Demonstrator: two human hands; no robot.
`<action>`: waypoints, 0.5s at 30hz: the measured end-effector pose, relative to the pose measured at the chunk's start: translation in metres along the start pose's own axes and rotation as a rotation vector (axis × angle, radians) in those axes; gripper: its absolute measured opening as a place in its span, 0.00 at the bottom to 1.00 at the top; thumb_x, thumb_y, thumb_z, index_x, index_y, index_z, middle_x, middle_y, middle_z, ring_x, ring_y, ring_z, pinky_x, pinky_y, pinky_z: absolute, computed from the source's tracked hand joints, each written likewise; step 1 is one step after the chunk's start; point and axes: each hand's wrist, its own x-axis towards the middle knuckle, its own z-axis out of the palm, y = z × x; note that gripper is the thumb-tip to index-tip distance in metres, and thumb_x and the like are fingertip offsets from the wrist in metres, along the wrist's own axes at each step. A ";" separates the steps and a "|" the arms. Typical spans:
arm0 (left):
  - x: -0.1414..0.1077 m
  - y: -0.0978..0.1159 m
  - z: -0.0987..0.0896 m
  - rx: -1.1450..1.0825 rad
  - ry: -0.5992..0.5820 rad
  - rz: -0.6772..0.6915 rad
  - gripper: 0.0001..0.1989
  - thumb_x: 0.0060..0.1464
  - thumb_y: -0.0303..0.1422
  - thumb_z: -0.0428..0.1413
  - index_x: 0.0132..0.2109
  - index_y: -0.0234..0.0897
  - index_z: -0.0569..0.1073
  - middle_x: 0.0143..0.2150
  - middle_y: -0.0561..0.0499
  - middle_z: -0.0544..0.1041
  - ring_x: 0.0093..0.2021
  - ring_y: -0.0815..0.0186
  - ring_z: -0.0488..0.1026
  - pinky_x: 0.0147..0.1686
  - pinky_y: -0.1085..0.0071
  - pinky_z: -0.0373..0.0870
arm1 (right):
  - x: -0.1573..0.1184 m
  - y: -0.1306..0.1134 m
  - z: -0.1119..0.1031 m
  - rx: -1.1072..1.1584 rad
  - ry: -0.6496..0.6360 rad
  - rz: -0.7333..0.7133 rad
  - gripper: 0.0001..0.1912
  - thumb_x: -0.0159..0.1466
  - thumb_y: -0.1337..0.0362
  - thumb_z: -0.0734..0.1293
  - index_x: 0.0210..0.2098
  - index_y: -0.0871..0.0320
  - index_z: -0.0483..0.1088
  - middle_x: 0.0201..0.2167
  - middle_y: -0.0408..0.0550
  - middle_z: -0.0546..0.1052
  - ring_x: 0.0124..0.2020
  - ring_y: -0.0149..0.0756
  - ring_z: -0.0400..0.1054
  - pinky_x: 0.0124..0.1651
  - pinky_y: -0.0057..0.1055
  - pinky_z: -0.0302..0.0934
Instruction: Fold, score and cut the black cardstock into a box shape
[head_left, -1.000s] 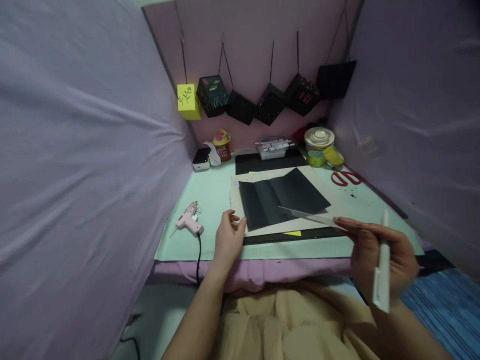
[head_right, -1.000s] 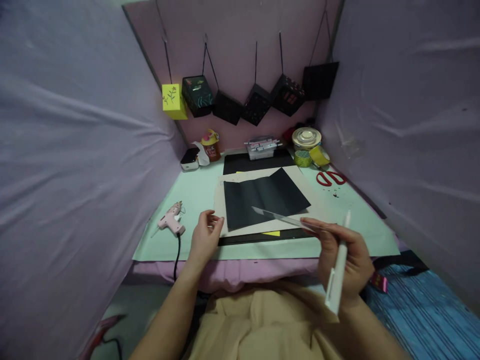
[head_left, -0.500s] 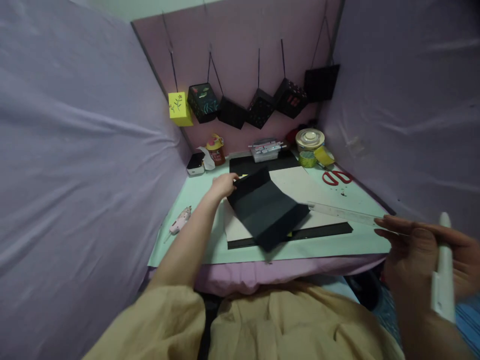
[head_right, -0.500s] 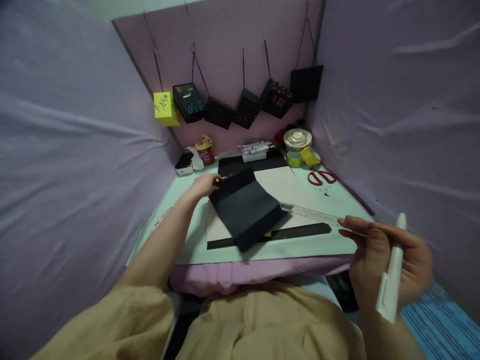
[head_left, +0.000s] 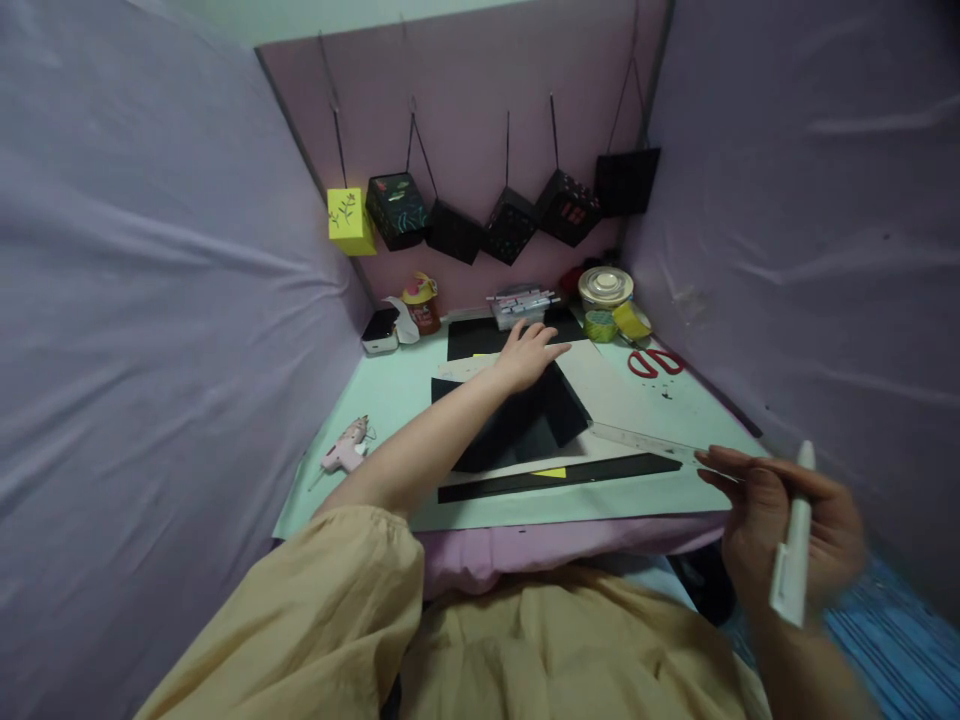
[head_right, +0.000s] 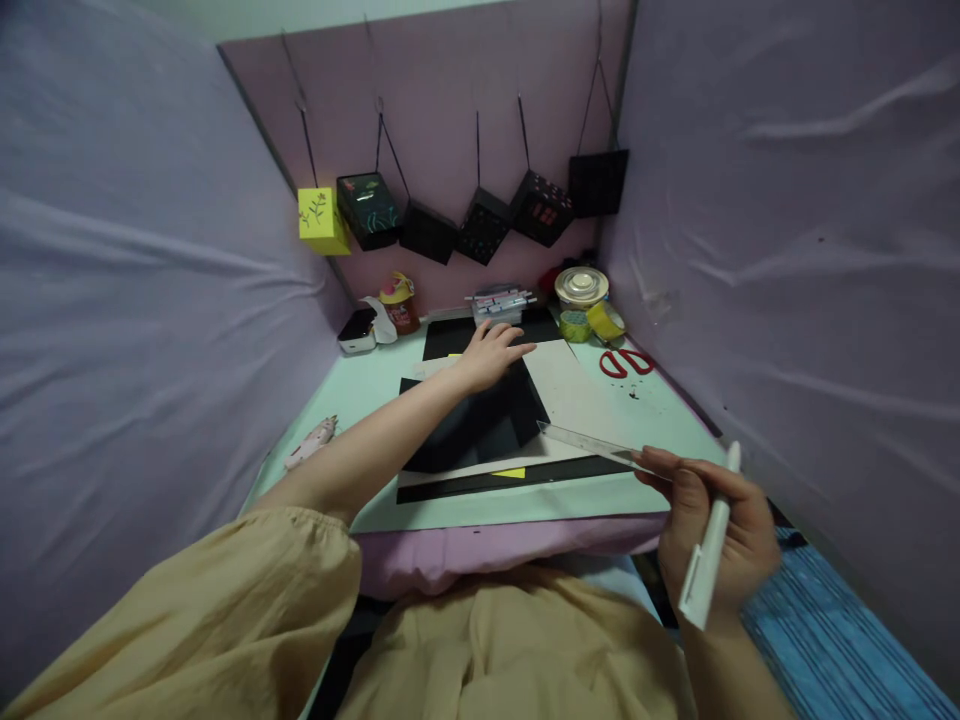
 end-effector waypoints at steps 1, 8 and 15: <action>-0.010 0.006 -0.004 -0.002 0.030 -0.033 0.30 0.54 0.22 0.55 0.63 0.44 0.65 0.64 0.45 0.63 0.65 0.52 0.54 0.64 0.49 0.43 | -0.003 0.001 0.001 -0.006 -0.009 -0.008 0.09 0.57 0.63 0.73 0.35 0.58 0.72 0.27 0.48 0.80 0.29 0.43 0.77 0.32 0.41 0.74; -0.142 0.068 -0.012 -0.242 -0.034 -0.169 0.27 0.57 0.37 0.57 0.62 0.35 0.64 0.63 0.38 0.66 0.63 0.51 0.62 0.63 0.55 0.57 | -0.027 0.007 0.006 -0.073 -0.187 -0.029 0.08 0.58 0.66 0.72 0.37 0.59 0.73 0.34 0.48 0.81 0.34 0.43 0.78 0.42 0.48 0.74; -0.185 0.109 0.013 -0.389 -0.039 -0.254 0.28 0.57 0.42 0.58 0.61 0.38 0.64 0.66 0.39 0.62 0.68 0.52 0.56 0.64 0.52 0.57 | -0.047 0.024 -0.001 -0.194 -0.651 -0.431 0.17 0.59 0.75 0.69 0.45 0.54 0.72 0.45 0.50 0.80 0.44 0.45 0.76 0.45 0.45 0.74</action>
